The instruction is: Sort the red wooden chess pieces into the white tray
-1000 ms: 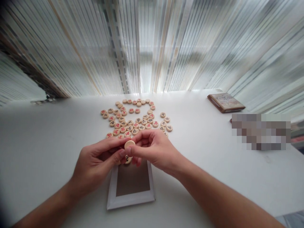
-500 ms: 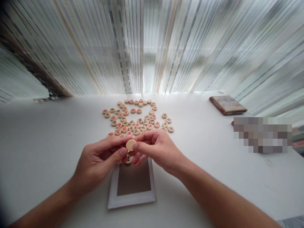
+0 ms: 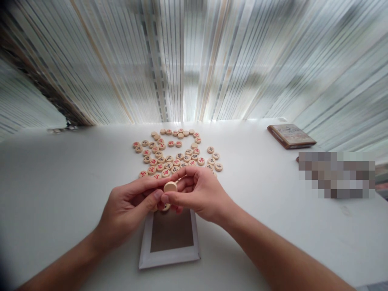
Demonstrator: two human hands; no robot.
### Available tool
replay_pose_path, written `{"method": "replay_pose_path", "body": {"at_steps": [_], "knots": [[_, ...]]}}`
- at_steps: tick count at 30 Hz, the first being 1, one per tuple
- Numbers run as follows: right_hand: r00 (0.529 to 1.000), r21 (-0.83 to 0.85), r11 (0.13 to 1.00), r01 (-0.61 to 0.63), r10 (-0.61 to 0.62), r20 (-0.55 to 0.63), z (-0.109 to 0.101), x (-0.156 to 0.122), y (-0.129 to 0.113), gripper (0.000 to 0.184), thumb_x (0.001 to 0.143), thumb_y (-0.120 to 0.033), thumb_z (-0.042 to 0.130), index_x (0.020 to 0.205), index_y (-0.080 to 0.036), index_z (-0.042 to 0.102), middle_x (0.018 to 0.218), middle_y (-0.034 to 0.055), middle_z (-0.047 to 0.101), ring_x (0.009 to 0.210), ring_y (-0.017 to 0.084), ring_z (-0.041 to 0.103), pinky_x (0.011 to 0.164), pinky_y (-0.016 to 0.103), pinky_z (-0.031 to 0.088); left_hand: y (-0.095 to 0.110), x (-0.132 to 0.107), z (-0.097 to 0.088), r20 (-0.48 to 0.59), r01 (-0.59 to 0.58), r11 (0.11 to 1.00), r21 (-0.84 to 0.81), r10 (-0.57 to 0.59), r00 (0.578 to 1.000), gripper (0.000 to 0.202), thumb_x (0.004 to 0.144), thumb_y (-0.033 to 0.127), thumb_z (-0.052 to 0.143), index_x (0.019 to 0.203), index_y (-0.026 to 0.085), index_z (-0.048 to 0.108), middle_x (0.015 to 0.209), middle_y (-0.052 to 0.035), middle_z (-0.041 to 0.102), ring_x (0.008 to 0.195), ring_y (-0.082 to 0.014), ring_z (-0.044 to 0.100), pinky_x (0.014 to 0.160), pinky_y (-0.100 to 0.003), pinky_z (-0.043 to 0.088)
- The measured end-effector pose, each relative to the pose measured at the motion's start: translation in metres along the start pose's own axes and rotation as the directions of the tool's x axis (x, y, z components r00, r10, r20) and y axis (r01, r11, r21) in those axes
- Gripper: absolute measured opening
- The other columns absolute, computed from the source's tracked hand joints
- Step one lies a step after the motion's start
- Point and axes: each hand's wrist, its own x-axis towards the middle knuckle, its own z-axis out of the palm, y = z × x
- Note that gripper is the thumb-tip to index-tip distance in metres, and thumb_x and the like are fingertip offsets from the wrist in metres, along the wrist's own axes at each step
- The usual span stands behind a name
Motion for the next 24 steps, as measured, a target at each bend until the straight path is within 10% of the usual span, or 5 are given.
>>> {"method": "replay_pose_path", "body": {"at_steps": [24], "knots": [[0.989,-0.064,0.987,0.146,-0.144,0.035,-0.0033,0.0001,0.0006,0.033,0.08,-0.032,0.097,0.106,-0.016,0.084,0.074,0.004,0.08,0.06,0.015,0.076,0.054,0.022,0.064,0.0019,0.0052,-0.0011,-0.061,0.13,0.971,-0.202,-0.146,0.987,0.027,0.095,0.032,0.081,0.117,0.016,0.087,0.069,-0.0034,0.076,0.062,-0.0117,0.068,0.058,-0.019,0.057]]}}
